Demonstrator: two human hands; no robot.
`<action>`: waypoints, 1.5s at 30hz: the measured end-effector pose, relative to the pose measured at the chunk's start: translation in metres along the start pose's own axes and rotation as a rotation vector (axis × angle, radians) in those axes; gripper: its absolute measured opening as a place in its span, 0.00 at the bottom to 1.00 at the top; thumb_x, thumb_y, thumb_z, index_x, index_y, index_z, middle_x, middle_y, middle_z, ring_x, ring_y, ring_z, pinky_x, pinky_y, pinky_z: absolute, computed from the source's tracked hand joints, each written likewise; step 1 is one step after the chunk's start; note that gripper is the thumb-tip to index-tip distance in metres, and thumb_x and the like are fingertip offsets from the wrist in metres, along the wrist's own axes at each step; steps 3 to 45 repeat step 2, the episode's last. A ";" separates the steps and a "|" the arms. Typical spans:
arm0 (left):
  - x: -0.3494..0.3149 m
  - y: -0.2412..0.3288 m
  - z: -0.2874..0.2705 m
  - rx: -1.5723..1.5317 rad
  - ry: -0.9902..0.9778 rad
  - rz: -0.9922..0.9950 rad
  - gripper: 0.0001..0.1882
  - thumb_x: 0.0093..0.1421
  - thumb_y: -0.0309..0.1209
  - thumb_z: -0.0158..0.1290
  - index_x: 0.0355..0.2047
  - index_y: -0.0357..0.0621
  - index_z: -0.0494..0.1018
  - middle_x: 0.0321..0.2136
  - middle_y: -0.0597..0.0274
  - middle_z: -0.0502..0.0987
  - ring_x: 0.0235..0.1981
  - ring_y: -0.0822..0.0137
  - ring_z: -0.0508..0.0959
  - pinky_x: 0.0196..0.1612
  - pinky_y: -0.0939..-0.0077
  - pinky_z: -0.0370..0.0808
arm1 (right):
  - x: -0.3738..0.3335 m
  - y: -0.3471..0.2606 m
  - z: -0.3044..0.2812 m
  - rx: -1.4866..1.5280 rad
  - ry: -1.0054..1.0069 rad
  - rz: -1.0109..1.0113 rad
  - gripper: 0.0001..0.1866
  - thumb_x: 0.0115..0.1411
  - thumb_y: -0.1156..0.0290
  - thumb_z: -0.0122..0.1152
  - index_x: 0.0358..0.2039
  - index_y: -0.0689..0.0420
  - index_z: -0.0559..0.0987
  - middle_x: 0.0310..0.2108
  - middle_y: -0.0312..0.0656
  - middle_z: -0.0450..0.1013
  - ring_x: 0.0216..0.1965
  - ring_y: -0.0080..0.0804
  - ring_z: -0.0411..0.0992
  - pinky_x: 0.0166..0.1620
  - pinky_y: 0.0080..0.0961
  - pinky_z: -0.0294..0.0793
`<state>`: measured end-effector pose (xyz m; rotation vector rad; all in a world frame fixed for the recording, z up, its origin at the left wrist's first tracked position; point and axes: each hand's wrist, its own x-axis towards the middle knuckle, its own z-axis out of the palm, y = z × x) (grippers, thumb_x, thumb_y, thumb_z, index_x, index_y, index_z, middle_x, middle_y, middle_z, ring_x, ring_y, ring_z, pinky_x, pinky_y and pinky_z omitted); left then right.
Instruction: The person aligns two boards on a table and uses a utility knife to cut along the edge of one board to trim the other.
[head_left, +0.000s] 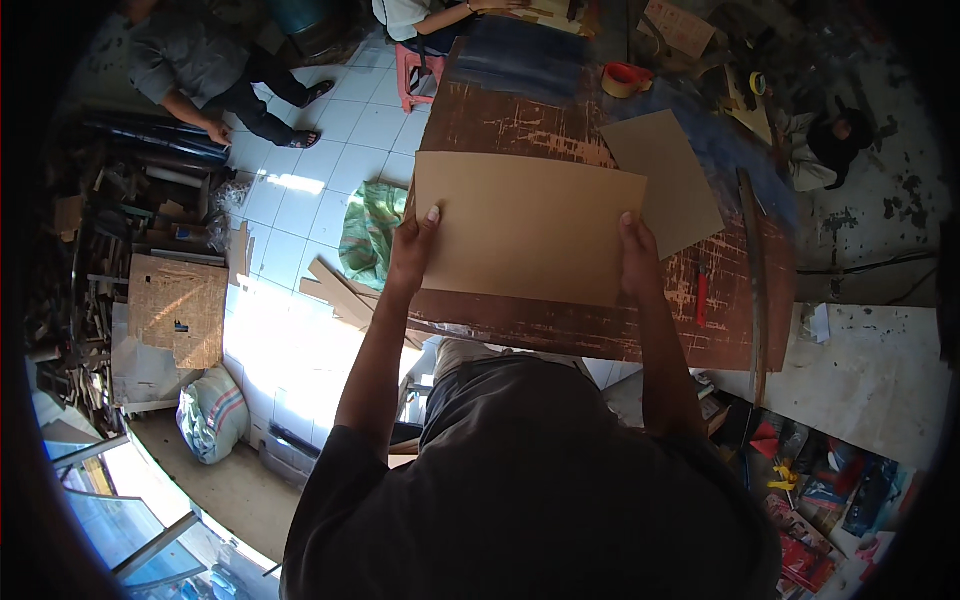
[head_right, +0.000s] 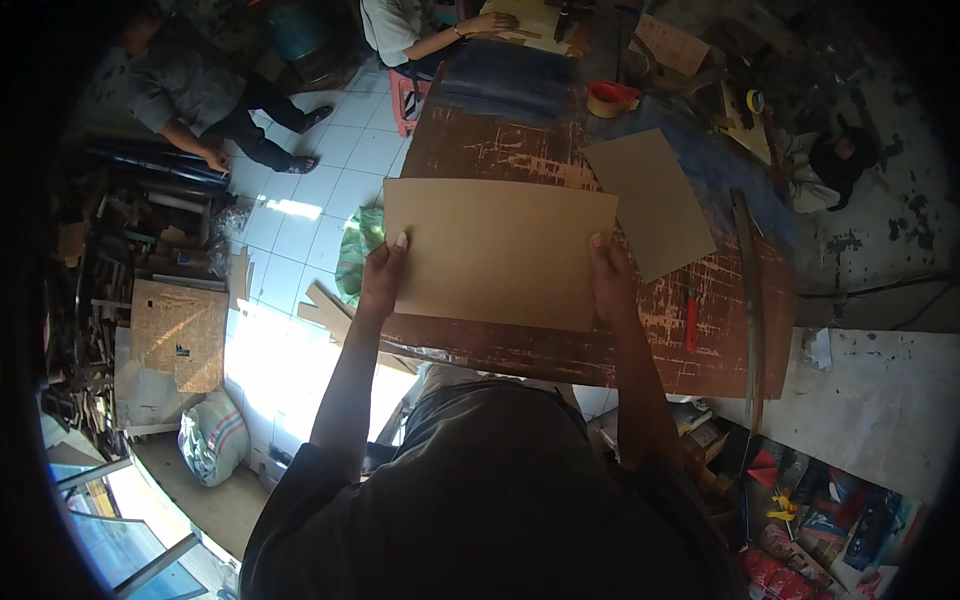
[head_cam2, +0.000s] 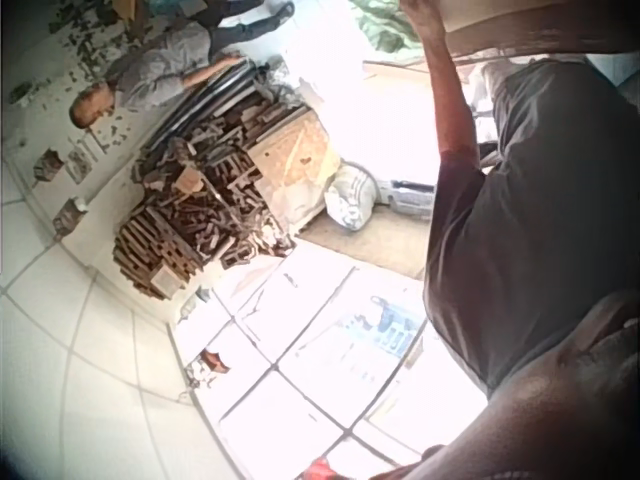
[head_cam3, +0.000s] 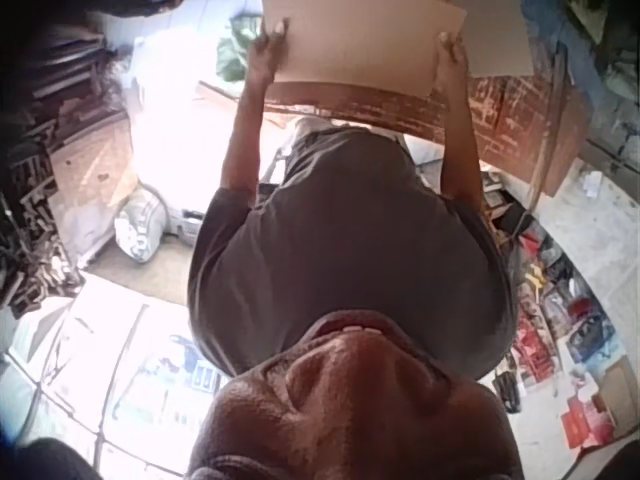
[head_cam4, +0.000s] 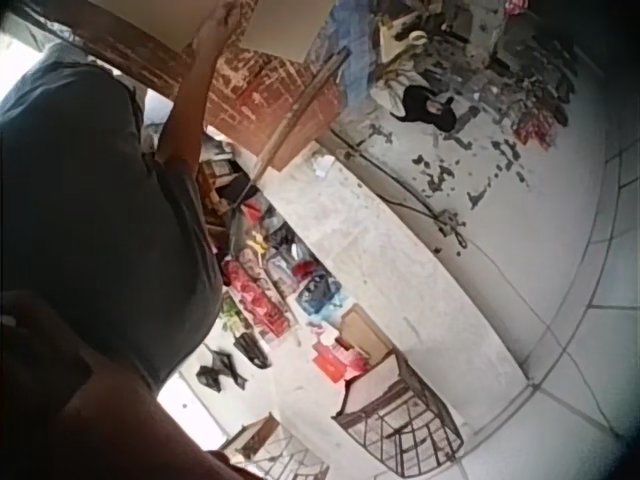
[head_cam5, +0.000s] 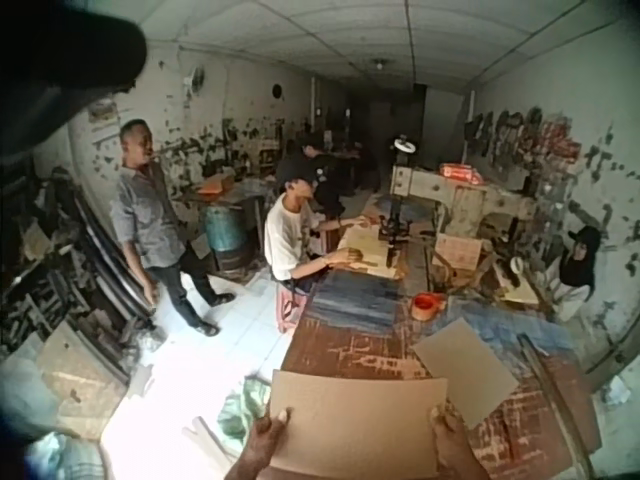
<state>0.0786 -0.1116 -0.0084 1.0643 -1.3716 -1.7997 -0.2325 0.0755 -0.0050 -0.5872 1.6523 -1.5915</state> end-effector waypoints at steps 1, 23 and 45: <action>-0.005 -0.003 0.004 0.026 0.042 -0.011 0.25 0.69 0.45 0.50 0.54 0.34 0.72 0.42 0.61 0.79 0.41 0.74 0.78 0.47 0.78 0.74 | 0.000 -0.001 -0.003 -0.036 -0.007 0.025 0.27 0.69 0.51 0.53 0.56 0.63 0.71 0.51 0.42 0.73 0.52 0.29 0.70 0.56 0.30 0.69; -0.010 -0.005 0.008 0.025 0.059 -0.007 0.25 0.69 0.45 0.50 0.54 0.34 0.72 0.42 0.61 0.79 0.41 0.74 0.78 0.47 0.78 0.74 | 0.000 -0.001 -0.007 -0.072 -0.015 0.051 0.29 0.70 0.50 0.51 0.59 0.63 0.68 0.52 0.43 0.71 0.53 0.30 0.70 0.57 0.30 0.69; -0.010 -0.005 0.008 0.025 0.059 -0.007 0.25 0.69 0.45 0.50 0.54 0.34 0.72 0.42 0.61 0.79 0.41 0.74 0.78 0.47 0.78 0.74 | 0.000 -0.001 -0.007 -0.072 -0.015 0.051 0.29 0.70 0.50 0.51 0.59 0.63 0.68 0.52 0.43 0.71 0.53 0.30 0.70 0.57 0.30 0.69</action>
